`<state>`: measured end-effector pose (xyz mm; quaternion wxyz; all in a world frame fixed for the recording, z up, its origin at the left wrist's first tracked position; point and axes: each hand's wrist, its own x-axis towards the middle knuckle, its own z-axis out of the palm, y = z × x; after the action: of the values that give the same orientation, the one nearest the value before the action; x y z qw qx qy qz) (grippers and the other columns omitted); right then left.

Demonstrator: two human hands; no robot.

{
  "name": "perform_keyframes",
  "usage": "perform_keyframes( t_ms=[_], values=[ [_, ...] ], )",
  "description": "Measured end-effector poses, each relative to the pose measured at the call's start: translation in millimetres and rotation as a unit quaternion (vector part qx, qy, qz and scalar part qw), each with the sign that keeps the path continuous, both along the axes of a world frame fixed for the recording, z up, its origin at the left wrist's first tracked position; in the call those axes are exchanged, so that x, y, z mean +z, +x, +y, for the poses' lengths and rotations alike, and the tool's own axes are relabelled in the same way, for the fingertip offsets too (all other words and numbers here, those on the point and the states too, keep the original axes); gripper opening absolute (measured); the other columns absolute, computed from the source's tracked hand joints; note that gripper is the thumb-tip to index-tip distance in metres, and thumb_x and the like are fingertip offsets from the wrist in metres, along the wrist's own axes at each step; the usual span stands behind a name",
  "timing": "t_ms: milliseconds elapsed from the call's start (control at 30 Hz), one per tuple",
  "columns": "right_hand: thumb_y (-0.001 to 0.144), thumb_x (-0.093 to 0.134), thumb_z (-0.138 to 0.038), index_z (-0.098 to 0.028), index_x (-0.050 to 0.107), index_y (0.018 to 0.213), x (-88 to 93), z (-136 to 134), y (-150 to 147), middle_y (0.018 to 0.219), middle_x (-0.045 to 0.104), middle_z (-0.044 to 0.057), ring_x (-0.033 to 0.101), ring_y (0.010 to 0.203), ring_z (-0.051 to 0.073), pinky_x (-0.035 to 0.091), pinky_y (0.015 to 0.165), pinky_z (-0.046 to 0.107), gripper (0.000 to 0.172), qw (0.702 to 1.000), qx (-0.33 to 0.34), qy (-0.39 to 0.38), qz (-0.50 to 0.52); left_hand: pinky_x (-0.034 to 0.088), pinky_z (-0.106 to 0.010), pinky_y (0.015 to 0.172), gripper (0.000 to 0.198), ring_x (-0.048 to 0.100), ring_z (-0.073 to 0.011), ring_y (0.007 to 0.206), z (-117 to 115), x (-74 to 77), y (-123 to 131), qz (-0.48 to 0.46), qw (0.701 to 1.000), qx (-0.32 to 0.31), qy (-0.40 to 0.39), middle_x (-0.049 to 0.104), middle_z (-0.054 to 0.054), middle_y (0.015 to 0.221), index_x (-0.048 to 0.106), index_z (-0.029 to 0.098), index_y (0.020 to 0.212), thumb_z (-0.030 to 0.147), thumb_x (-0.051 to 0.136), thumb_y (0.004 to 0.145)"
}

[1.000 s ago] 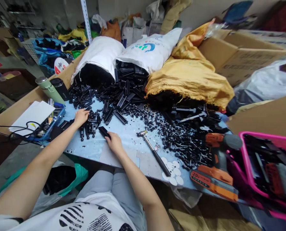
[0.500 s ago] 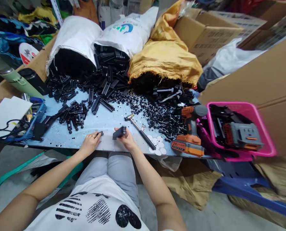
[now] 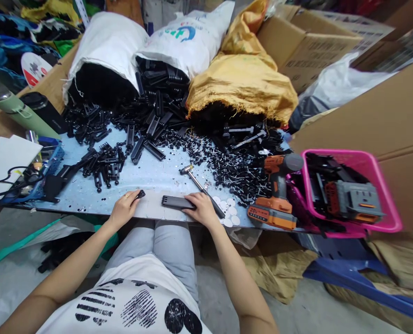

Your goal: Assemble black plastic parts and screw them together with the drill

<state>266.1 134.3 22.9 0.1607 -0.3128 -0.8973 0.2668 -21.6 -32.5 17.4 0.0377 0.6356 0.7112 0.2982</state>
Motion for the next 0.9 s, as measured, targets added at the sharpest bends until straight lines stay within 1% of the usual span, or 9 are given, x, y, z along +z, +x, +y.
perform_keyframes(
  t_ms=[100,200,300,400,600,667,733,833,900],
  values=[
    [0.087,0.054,-0.045,-0.022,0.055,0.128,3.2,-15.0,-32.5,0.11,0.059,0.012,0.049,0.102,0.024,0.037,0.089,0.038,0.047,0.989,0.063,0.074,-0.111,0.05,-0.039,0.091,0.036,0.059,-0.0231,0.106,-4.5,5.7,0.7,-0.019,0.999,0.022,0.021,0.062,-0.012,0.113,0.049,0.019,0.127,0.027,0.039,0.093],
    [0.093,0.043,-0.044,-0.027,0.047,0.135,2.6,-35.7,-79.3,0.11,0.055,0.011,0.048,0.098,0.022,0.036,0.085,0.033,0.046,0.98,0.123,0.095,-0.125,0.05,-0.039,0.09,0.036,0.059,-0.0236,0.106,-7.0,9.7,2.8,-0.036,0.998,0.04,0.038,0.063,-0.013,0.112,0.05,0.019,0.127,0.027,0.041,0.093],
    [0.096,0.037,-0.038,-0.025,0.043,0.138,6.3,-40.2,-106.5,0.105,0.054,0.012,0.048,0.095,0.023,0.036,0.082,0.034,0.045,0.983,0.024,0.097,-0.154,0.051,-0.039,0.089,0.036,0.06,-0.0237,0.104,-9.3,12.7,4.1,-0.041,0.997,0.05,0.041,0.062,-0.013,0.112,0.051,0.019,0.126,0.027,0.041,0.092],
    [0.096,0.036,-0.035,-0.02,0.042,0.138,14.9,-30.2,-102.1,0.103,0.054,0.014,0.047,0.096,0.026,0.035,0.082,0.036,0.045,0.972,-0.102,0.096,-0.19,0.05,-0.038,0.089,0.034,0.059,-0.0233,0.105,-10.6,16.1,4.3,-0.057,0.996,0.055,0.048,0.062,-0.013,0.111,0.052,0.018,0.124,0.027,0.042,0.092],
    [0.092,0.044,-0.036,-0.02,0.04,0.138,21.2,-23.7,-107.9,0.111,0.053,0.015,0.046,0.104,0.028,0.036,0.088,0.04,0.049,0.981,-0.075,0.046,-0.173,0.05,-0.038,0.088,0.032,0.06,-0.0215,0.101,-1.1,25.2,15.6,-0.174,0.982,0.044,0.055,0.062,-0.011,0.109,0.056,0.019,0.119,0.03,0.045,0.091],
    [0.093,0.042,-0.035,-0.02,0.04,0.138,20.5,-25.4,-120.3,0.111,0.054,0.014,0.049,0.103,0.025,0.039,0.088,0.039,0.047,0.993,-0.071,-0.028,-0.086,0.053,-0.033,0.077,0.032,0.063,-0.0171,0.084,5.0,28.3,22.3,-0.246,0.967,0.047,0.044,0.062,-0.01,0.106,0.057,0.019,0.118,0.032,0.046,0.091],
    [0.094,0.039,-0.038,-0.022,0.039,0.138,21.3,-29.2,-127.4,0.102,0.056,0.01,0.055,0.087,0.019,0.045,0.078,0.032,0.048,0.983,-0.038,-0.177,0.04,0.052,-0.026,0.062,0.034,0.059,-0.0096,0.061,11.2,30.2,27.9,-0.326,0.943,0.057,0.035,0.06,-0.009,0.105,0.058,0.019,0.118,0.034,0.047,0.09],
    [0.093,0.036,-0.049,-0.023,0.029,0.143,26.7,-39.1,-123.8,0.081,0.055,0.002,0.052,0.057,0.011,0.043,0.052,0.024,0.057,0.897,0.004,-0.401,0.188,0.045,-0.02,0.046,0.038,0.048,-0.0038,0.047,19.5,31.8,30.3,-0.401,0.913,0.073,0.026,0.06,-0.007,0.1,0.056,0.018,0.122,0.037,0.049,0.089],
    [0.088,0.045,-0.051,-0.023,0.034,0.141,32.9,-45.9,-116.4,0.072,0.052,-0.002,0.047,0.05,0.008,0.04,0.047,0.021,0.061,0.863,0.04,-0.455,0.216,0.044,-0.02,0.048,0.038,0.051,-0.0059,0.052,23.3,34.1,27.4,-0.395,0.915,0.07,0.03,0.061,-0.006,0.095,0.057,0.018,0.122,0.036,0.049,0.089]
  ],
)
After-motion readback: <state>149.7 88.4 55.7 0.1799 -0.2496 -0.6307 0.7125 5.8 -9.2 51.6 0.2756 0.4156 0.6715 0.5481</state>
